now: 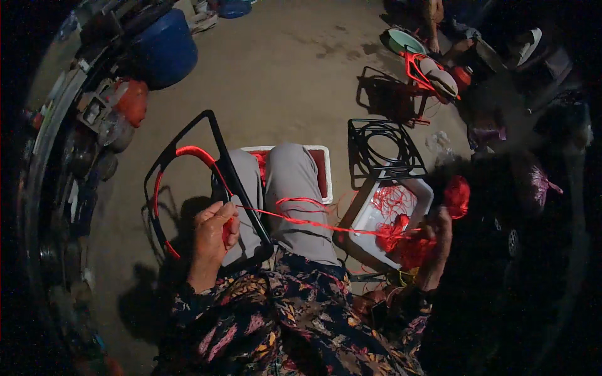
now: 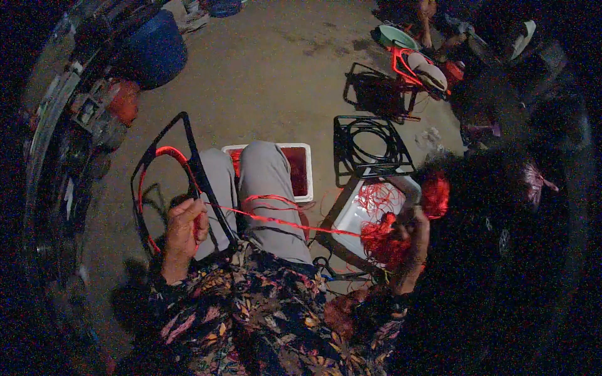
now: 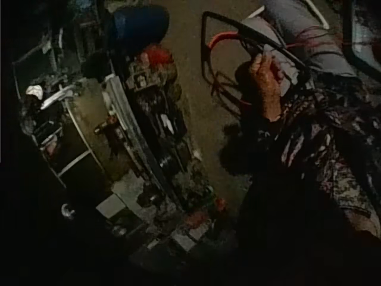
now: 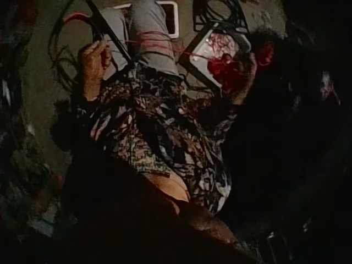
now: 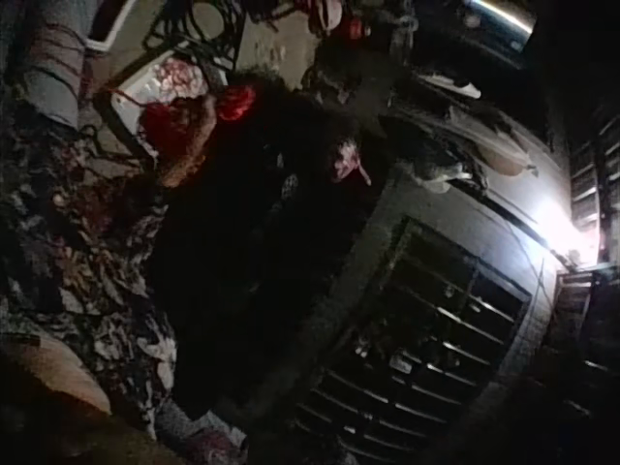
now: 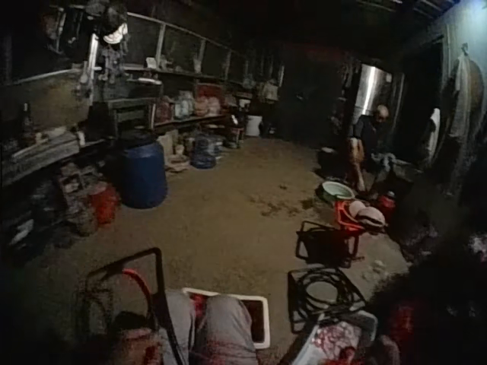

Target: Wrapping a red decorative cord around a circular black frame for furniture manufacturing.

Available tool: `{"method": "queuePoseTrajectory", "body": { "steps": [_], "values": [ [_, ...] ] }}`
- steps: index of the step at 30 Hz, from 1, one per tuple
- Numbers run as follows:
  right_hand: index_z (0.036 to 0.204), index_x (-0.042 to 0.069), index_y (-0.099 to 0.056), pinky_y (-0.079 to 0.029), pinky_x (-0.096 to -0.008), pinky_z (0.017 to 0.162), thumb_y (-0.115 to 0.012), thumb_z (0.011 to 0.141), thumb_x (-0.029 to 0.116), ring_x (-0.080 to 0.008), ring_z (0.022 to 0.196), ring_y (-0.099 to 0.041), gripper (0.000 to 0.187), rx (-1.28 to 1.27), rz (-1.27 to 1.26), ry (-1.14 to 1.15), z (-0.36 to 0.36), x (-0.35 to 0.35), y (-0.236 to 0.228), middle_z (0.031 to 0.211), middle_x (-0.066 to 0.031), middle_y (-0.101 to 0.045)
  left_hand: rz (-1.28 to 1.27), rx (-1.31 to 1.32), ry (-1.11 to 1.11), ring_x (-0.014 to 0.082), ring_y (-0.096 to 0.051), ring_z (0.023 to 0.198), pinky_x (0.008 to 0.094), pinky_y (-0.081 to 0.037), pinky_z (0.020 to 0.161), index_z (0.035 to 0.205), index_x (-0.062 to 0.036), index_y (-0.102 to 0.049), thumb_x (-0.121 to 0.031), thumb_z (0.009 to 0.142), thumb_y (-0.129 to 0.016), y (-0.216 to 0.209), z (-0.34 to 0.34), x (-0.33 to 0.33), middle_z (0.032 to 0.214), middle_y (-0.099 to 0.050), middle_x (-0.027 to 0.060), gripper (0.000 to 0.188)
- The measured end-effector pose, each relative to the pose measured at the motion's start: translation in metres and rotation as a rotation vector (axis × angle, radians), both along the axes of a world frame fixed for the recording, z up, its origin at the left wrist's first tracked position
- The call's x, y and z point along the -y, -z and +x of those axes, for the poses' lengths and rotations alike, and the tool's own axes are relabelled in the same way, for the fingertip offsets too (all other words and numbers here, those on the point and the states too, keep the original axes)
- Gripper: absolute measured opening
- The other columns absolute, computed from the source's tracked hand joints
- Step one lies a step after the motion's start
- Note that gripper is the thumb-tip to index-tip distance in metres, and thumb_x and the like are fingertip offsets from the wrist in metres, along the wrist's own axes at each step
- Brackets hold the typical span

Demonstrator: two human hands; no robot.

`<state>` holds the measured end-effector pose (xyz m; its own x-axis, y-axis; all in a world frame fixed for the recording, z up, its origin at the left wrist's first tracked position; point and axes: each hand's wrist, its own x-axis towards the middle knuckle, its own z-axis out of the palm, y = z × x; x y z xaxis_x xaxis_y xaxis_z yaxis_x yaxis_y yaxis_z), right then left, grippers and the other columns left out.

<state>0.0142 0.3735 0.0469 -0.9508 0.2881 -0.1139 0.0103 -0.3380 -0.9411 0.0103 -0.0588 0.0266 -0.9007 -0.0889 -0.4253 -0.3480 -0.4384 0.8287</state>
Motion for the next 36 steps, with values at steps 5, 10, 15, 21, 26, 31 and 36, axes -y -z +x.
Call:
{"method": "queuePoseTrajectory", "body": {
  "steps": [5, 10, 15, 21, 26, 31, 36],
  "values": [
    [0.083, 0.007, -0.056, -0.038, -0.0262, 0.044, -0.077, 0.075, 0.016, -0.0093, 0.049, -0.049, 0.024, 0.371, 0.324, 0.006, -0.007, 0.049, 0.044, 0.064, 0.0017, -0.055, -0.043, 0.058, 0.025, 0.0104, -0.042, 0.038, 0.0229, -0.028, 0.034, 0.080, -0.0039, -0.053, -0.023, 0.089, -0.061, 0.007, 0.001, -0.006, 0.055, -0.050, 0.0036, 0.022],
    [0.098, 0.001, -0.062, -0.050, -0.0271, 0.070, -0.074, 0.078, 0.013, -0.0141, 0.077, -0.063, 0.026, 0.309, 0.379, -0.384, -0.012, 0.135, 0.027, 0.088, -0.0037, -0.066, -0.015, 0.066, 0.019, 0.0100, -0.043, 0.039, 0.0224, -0.029, 0.034, 0.080, -0.0043, -0.053, -0.022, 0.089, -0.060, 0.008, 0.001, -0.003, 0.056, -0.050, 0.0031, 0.021],
    [0.107, 0.005, -0.058, -0.047, -0.0306, 0.069, -0.066, 0.083, 0.011, -0.0147, 0.080, -0.060, 0.026, -0.170, 0.744, -0.455, -0.017, 0.175, 0.044, 0.099, -0.0015, -0.064, -0.044, 0.071, 0.009, 0.0096, -0.042, 0.039, 0.0220, -0.030, 0.034, 0.079, -0.0042, -0.054, -0.022, 0.089, -0.059, -0.001, 0.001, -0.007, 0.056, -0.050, 0.0029, 0.021],
    [0.102, 0.008, -0.059, -0.047, -0.0341, 0.062, -0.062, 0.079, 0.007, -0.0184, 0.073, -0.060, 0.023, -0.034, 0.540, -0.421, -0.020, 0.176, 0.067, 0.085, -0.0054, -0.063, -0.044, 0.091, 0.036, 0.0089, -0.043, 0.040, 0.0218, -0.029, 0.035, 0.079, -0.0049, -0.055, -0.024, 0.089, -0.060, -0.001, 0.003, -0.010, 0.056, -0.050, 0.0029, 0.022],
    [0.099, 0.004, -0.059, -0.046, -0.0268, 0.056, -0.069, 0.077, 0.008, -0.0118, 0.063, -0.057, 0.024, 0.196, 0.157, -0.251, -0.024, 0.141, 0.055, 0.079, -0.0041, -0.063, -0.085, 0.130, 0.069, 0.0076, -0.042, 0.040, 0.0212, -0.028, 0.036, 0.079, -0.0049, -0.056, -0.025, 0.089, -0.058, -0.003, 0.005, -0.018, 0.055, -0.050, 0.0019, 0.023],
    [0.093, 0.003, -0.057, -0.049, -0.0260, 0.053, -0.064, 0.085, 0.021, -0.0135, 0.056, -0.056, 0.021, 0.214, -0.456, -0.070, -0.038, 0.105, 0.041, 0.070, -0.0044, -0.059, -0.071, 0.046, 0.099, 0.0072, -0.040, 0.039, 0.0214, -0.026, 0.035, 0.078, -0.0054, -0.056, -0.026, 0.089, -0.058, 0.001, 0.002, -0.020, 0.055, -0.049, 0.0013, 0.023],
    [0.091, 0.004, -0.057, -0.050, -0.0274, 0.051, -0.064, 0.084, 0.025, -0.0141, 0.059, -0.059, 0.024, 0.034, 0.061, -0.012, -0.061, 0.110, -0.040, 0.069, -0.0042, -0.058, -0.132, 0.022, 0.076, 0.0070, -0.040, 0.038, 0.0216, -0.025, 0.034, 0.075, -0.0063, -0.055, -0.027, 0.088, -0.059, -0.003, -0.009, -0.012, 0.055, -0.049, 0.0010, 0.024]
  ]
}}
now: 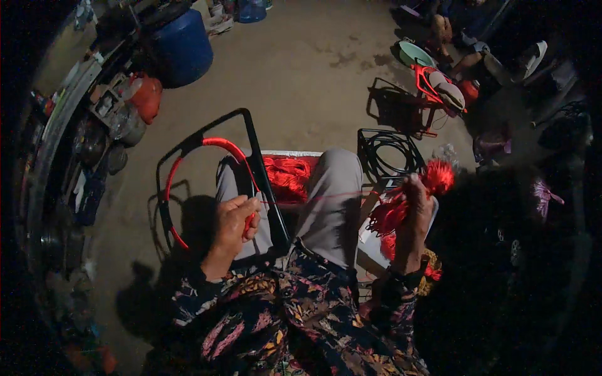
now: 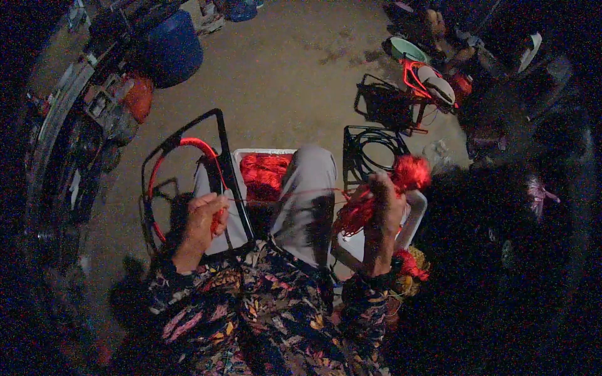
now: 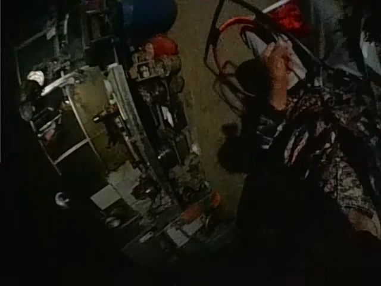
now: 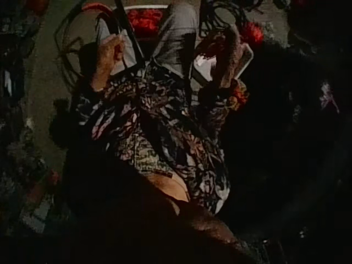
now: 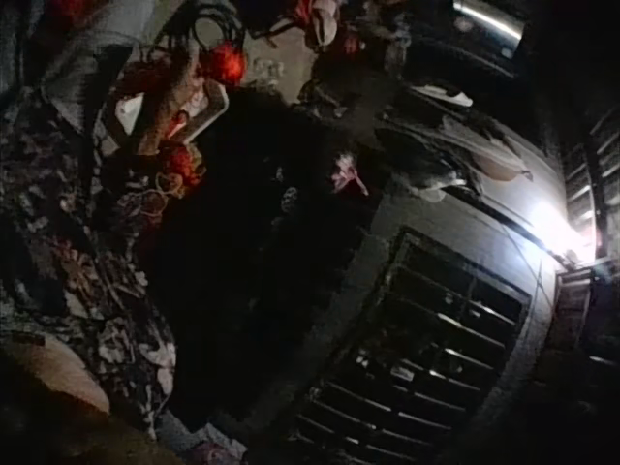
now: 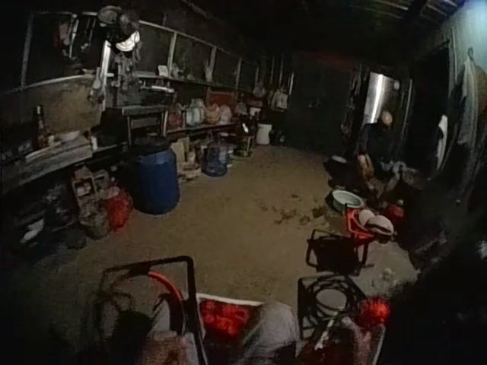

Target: Wrapping a red decorative cord around a circular black frame for furniture manufacturing.

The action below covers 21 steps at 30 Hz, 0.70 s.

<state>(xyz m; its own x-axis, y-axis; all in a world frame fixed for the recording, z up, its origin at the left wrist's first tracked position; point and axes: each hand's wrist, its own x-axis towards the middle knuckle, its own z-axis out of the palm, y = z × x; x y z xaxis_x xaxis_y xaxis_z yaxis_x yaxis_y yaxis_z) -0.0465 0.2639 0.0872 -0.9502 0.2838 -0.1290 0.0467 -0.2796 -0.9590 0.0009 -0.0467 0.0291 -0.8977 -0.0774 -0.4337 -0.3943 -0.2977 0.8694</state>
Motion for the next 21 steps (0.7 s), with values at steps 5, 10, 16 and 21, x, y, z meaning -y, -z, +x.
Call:
{"method": "queuePoseTrajectory", "body": {
  "steps": [5, 10, 16, 21],
  "values": [
    [0.116, -0.001, -0.058, -0.047, -0.0351, 0.088, -0.072, 0.074, 0.004, -0.0195, 0.096, -0.061, 0.045, -0.462, 0.793, -0.977, 0.029, 0.039, -0.013, 0.105, -0.0093, -0.066, -0.110, -0.042, -0.065, 0.0075, -0.039, 0.036, 0.0227, -0.024, 0.032, 0.074, -0.0063, -0.055, -0.026, 0.088, -0.058, -0.016, -0.033, 0.032, 0.054, -0.050, 0.0016, 0.024],
    [0.119, -0.001, -0.057, -0.047, -0.0325, 0.088, -0.067, 0.077, 0.003, -0.0175, 0.097, -0.062, 0.044, -0.197, 0.485, -0.741, 0.021, 0.024, 0.032, 0.104, -0.0090, -0.067, -0.180, -0.091, -0.027, 0.0076, -0.037, 0.033, 0.0233, -0.024, 0.030, 0.076, -0.0049, -0.055, -0.025, 0.087, -0.059, -0.022, -0.052, 0.055, 0.053, -0.049, 0.0020, 0.023],
    [0.104, 0.004, -0.060, -0.048, -0.0255, 0.061, -0.066, 0.077, 0.005, -0.0110, 0.069, -0.060, 0.027, 0.202, 0.300, -0.224, 0.004, -0.018, 0.017, 0.083, -0.0031, -0.064, -0.199, -0.178, -0.072, 0.0065, -0.039, 0.035, 0.0215, -0.024, 0.032, 0.077, -0.0054, -0.055, -0.027, 0.088, -0.060, -0.048, -0.055, 0.065, 0.053, -0.049, 0.0012, 0.024],
    [0.093, 0.004, -0.058, -0.043, -0.0254, 0.046, -0.064, 0.082, 0.017, -0.0118, 0.054, -0.055, 0.018, -0.044, 0.192, -0.166, 0.005, -0.074, 0.049, 0.071, -0.0014, -0.059, -0.210, -0.214, -0.084, 0.0057, -0.039, 0.037, 0.0209, -0.024, 0.033, 0.078, -0.0065, -0.055, -0.029, 0.089, -0.060, -0.058, -0.060, 0.072, 0.054, -0.049, 0.0002, 0.025]
  ]
}}
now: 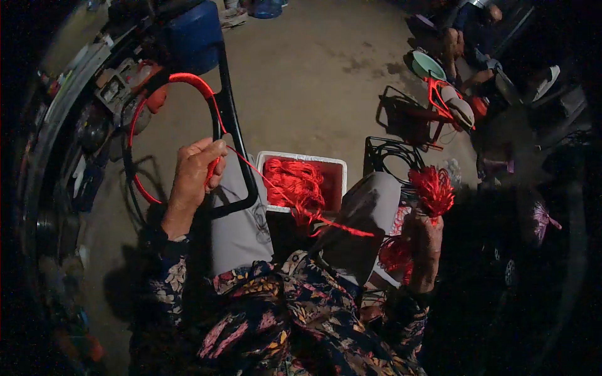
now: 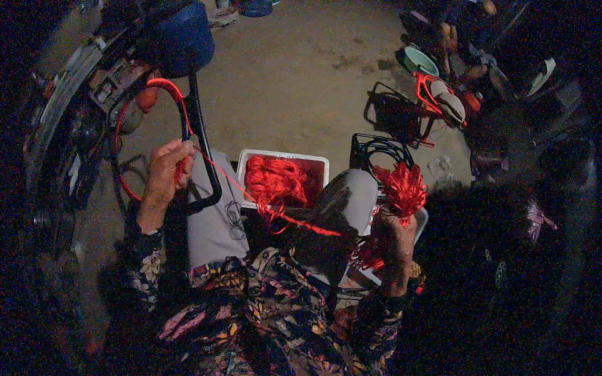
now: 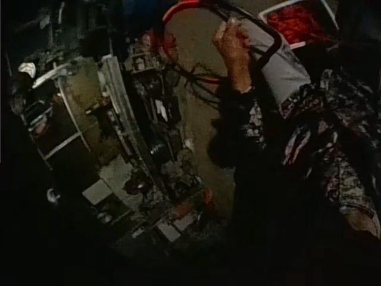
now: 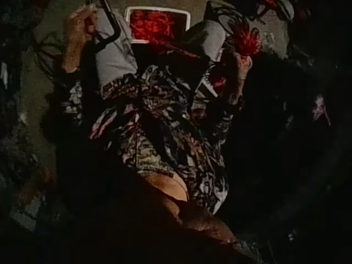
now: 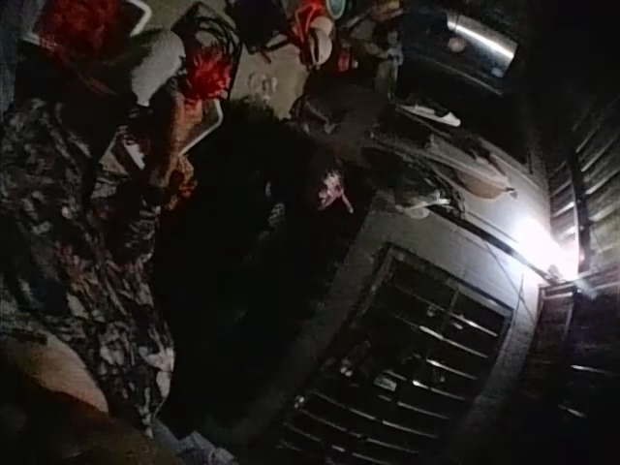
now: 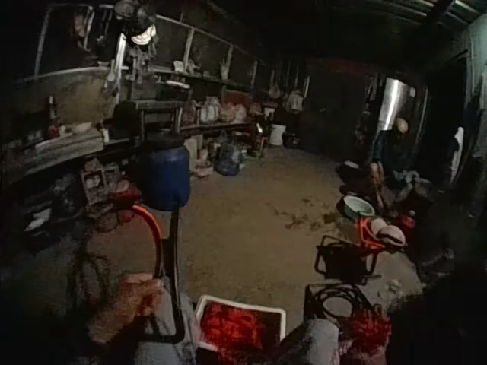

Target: Wrapping a red decorative cord around a circular black frame for furniture manufacturing.

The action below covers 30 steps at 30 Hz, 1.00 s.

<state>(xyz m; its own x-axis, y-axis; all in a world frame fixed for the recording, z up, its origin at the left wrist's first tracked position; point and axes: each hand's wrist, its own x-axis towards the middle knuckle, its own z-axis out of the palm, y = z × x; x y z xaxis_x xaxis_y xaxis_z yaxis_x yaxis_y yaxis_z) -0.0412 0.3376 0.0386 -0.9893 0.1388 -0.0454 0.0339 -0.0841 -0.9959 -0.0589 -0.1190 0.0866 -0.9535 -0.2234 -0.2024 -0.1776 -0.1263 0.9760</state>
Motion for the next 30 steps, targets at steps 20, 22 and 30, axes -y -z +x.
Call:
{"method": "queuePoseTrajectory", "body": {
  "steps": [20, 22, 30],
  "values": [
    [0.085, 0.009, -0.054, -0.033, -0.0252, 0.046, -0.056, 0.090, 0.026, -0.0077, 0.053, -0.041, 0.018, -0.084, -0.251, 0.051, -0.015, 0.020, -0.037, 0.066, 0.0041, -0.049, 0.104, -0.123, -0.134, 0.0069, -0.040, 0.040, 0.0208, -0.028, 0.035, 0.076, -0.0066, -0.051, -0.020, 0.090, -0.059, -0.004, 0.041, 0.018, 0.054, -0.048, 0.0013, 0.021],
    [0.083, 0.010, -0.053, -0.033, -0.0224, 0.046, -0.049, 0.094, 0.027, -0.0057, 0.053, -0.042, 0.021, -0.145, -0.401, 0.038, -0.007, 0.037, -0.071, 0.065, 0.0045, -0.046, 0.127, -0.163, -0.156, 0.0072, -0.041, 0.040, 0.0209, -0.028, 0.035, 0.078, -0.0065, -0.052, -0.021, 0.089, -0.060, -0.006, 0.052, 0.023, 0.055, -0.049, 0.0019, 0.020],
    [0.079, 0.015, -0.049, -0.031, -0.0211, 0.045, -0.054, 0.092, 0.029, -0.0032, 0.053, -0.041, 0.020, -0.207, -0.442, 0.048, -0.014, -0.005, -0.014, 0.062, 0.0065, -0.042, 0.139, -0.105, -0.105, 0.0089, -0.045, 0.041, 0.0217, -0.030, 0.034, 0.084, -0.0054, -0.057, -0.024, 0.088, -0.063, 0.033, 0.074, 0.014, 0.058, -0.054, 0.0032, 0.020]
  ]
}}
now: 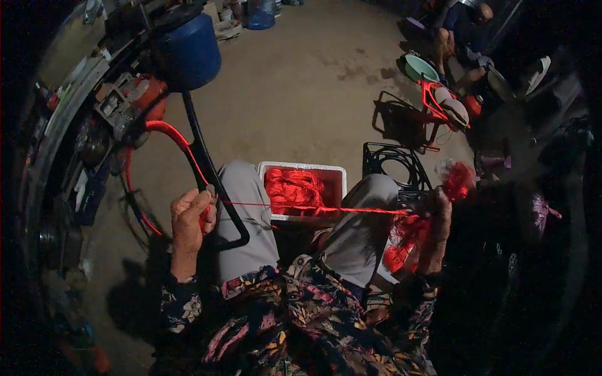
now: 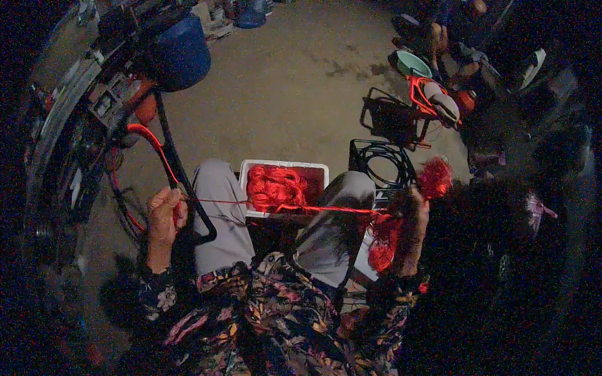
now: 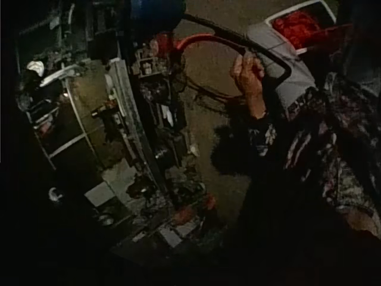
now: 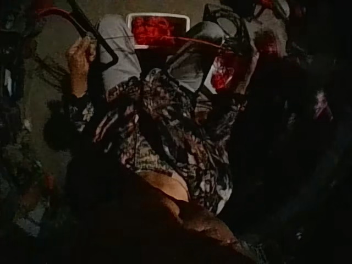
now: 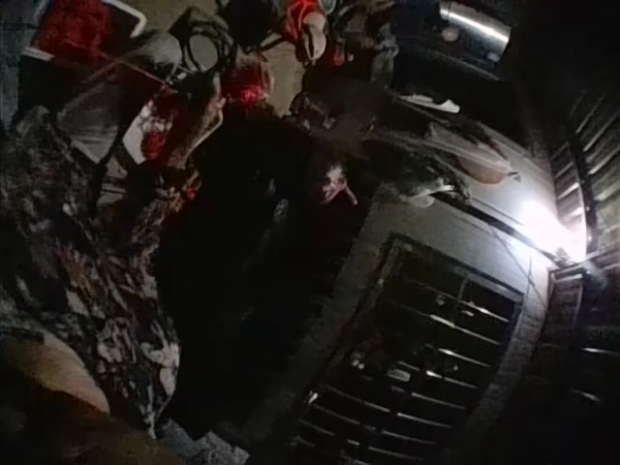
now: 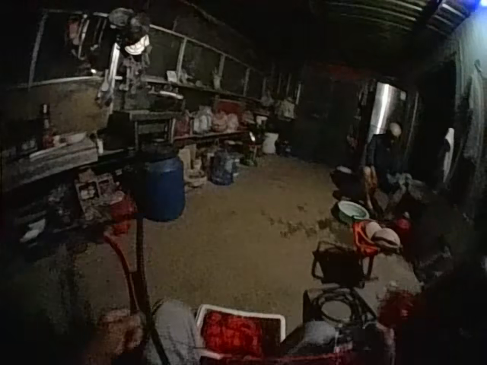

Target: Wrapping a red decorative cord around a circular black frame for furniture manufacturing.

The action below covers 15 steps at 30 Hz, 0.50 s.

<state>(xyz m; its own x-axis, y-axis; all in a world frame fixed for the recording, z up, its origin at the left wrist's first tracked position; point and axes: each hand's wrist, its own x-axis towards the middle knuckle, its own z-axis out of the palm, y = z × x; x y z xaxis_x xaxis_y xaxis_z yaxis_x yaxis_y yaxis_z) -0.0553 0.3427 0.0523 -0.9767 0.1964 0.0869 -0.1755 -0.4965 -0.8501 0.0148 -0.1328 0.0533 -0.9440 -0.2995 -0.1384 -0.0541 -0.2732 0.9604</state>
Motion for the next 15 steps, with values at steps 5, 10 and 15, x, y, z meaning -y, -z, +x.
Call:
{"method": "queuePoseTrajectory", "body": {
  "steps": [5, 10, 15],
  "values": [
    [0.074, 0.017, -0.045, -0.030, -0.0204, 0.049, -0.056, 0.092, 0.032, -0.0039, 0.051, -0.035, 0.026, 0.127, -0.092, 0.175, 0.014, 0.026, -0.038, 0.063, 0.0082, -0.036, 0.068, 0.041, -0.021, 0.0086, -0.043, 0.041, 0.0210, -0.031, 0.035, 0.081, -0.0037, -0.054, -0.023, 0.088, -0.063, 0.005, 0.015, -0.006, 0.056, -0.051, 0.0038, 0.022],
    [0.080, 0.014, -0.050, -0.034, -0.0198, 0.050, -0.055, 0.094, 0.030, -0.0053, 0.054, -0.037, 0.022, 0.149, -0.203, 0.287, 0.010, 0.009, -0.011, 0.064, 0.0063, -0.040, 0.098, 0.057, 0.018, 0.0088, -0.042, 0.041, 0.0209, -0.031, 0.036, 0.080, -0.0038, -0.053, -0.023, 0.089, -0.061, 0.008, 0.011, -0.026, 0.056, -0.050, 0.0038, 0.023],
    [0.090, 0.011, -0.053, -0.037, -0.0212, 0.054, -0.051, 0.096, 0.028, -0.0069, 0.058, -0.040, 0.019, -0.077, -0.441, -0.118, 0.006, -0.027, 0.019, 0.064, 0.0043, -0.042, 0.050, 0.088, 0.096, 0.0097, -0.040, 0.039, 0.0221, -0.030, 0.036, 0.078, -0.0036, -0.052, -0.024, 0.090, -0.060, 0.008, 0.007, -0.035, 0.055, -0.049, 0.0043, 0.025]
  ]
}}
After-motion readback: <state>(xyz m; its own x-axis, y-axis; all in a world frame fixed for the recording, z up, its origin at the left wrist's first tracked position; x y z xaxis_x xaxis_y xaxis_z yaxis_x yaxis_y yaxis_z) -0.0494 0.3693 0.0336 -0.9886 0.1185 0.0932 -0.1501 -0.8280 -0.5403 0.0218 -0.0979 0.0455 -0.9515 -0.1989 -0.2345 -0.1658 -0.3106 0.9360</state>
